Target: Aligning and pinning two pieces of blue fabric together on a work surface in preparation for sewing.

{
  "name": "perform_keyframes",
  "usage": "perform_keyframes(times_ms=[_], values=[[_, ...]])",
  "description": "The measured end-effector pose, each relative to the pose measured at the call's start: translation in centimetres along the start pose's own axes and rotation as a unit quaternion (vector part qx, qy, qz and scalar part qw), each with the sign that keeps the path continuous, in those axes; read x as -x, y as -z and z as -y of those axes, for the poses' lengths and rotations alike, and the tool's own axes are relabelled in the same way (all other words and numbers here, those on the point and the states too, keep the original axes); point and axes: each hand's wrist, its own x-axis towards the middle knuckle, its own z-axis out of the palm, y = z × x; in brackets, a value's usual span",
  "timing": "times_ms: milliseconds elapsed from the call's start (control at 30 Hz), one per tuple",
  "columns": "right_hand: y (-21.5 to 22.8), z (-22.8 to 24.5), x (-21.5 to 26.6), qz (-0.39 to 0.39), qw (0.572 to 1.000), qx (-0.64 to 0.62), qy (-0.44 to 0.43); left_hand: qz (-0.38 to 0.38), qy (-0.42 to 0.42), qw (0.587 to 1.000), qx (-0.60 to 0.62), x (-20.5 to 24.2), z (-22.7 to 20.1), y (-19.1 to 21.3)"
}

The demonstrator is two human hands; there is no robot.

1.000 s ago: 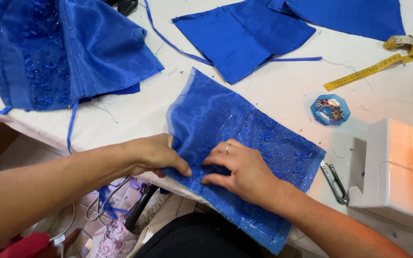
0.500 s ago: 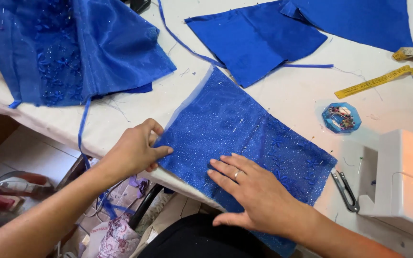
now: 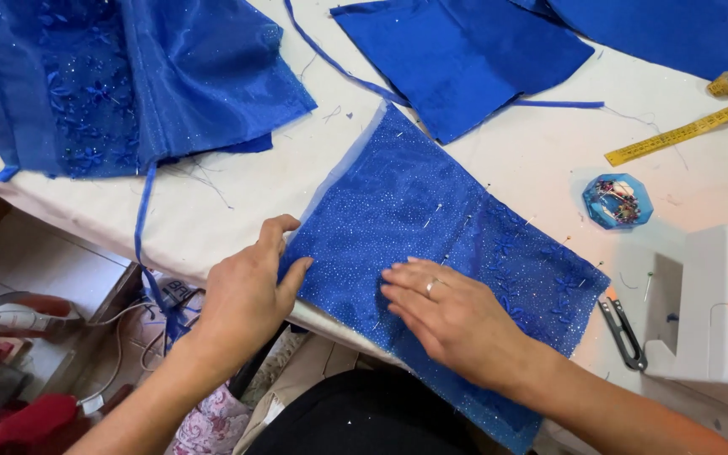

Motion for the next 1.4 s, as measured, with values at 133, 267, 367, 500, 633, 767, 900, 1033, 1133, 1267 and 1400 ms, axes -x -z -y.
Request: perform_keyframes(times_ms=[133,267,367,500,633,767,900,1033,1133,1267,1400], values=[[-3.1,-1.6,-0.8,0.102,0.994,0.029,-0.022,-0.042,-0.03,0.999,-0.008,0.2,0.2,-0.6],[-2.2,-1.3,-1.6,0.12,0.991,0.06,-0.008,-0.032,-0.028,0.998,-0.052,0.0,-0.2,-0.2],[-1.7,-1.3,-2.1,0.135,0.99,0.025,-0.021,-0.147,-0.118,0.958,-0.216,-0.3,-2.1,-0.5],[-1.8,-1.3,-1.9,0.127,0.99,-0.055,-0.037,-0.115,-0.374,0.903,0.178,-2.3,-5.4,-2.6],[-1.8,-1.2,-2.0,0.152,0.986,-0.043,-0.046,0.048,-0.398,0.9,0.173,-6.3,-5.8,-4.5],[-0.8,-1.7,-2.0,0.115,0.993,0.013,0.004,0.034,-0.416,0.893,0.167,-6.8,-5.7,-4.3],[4.2,-4.2,-3.7,0.132,0.985,-0.034,-0.104,0.022,-0.42,0.898,0.128,-6.9,-5.3,-5.0],[6.6,-10.8,-9.5,0.129,0.93,0.061,-0.338,-0.028,-0.438,0.898,-0.035,-6.6,-5.6,-5.8],[0.6,-18.3,-10.6,0.028,0.902,-0.066,-0.426,-0.003,-0.424,0.902,-0.081,-6.1,-6.0,-5.3],[-3.7,-21.3,-12.3,0.048,0.877,-0.083,-0.471,0.024,-0.41,0.904,-0.117,-6.2,-6.0,-5.8],[-3.0,-20.9,-13.3,0.056,0.836,-0.198,-0.509,-0.061,-0.409,0.896,-0.164,-6.7,-5.6,-7.2]])
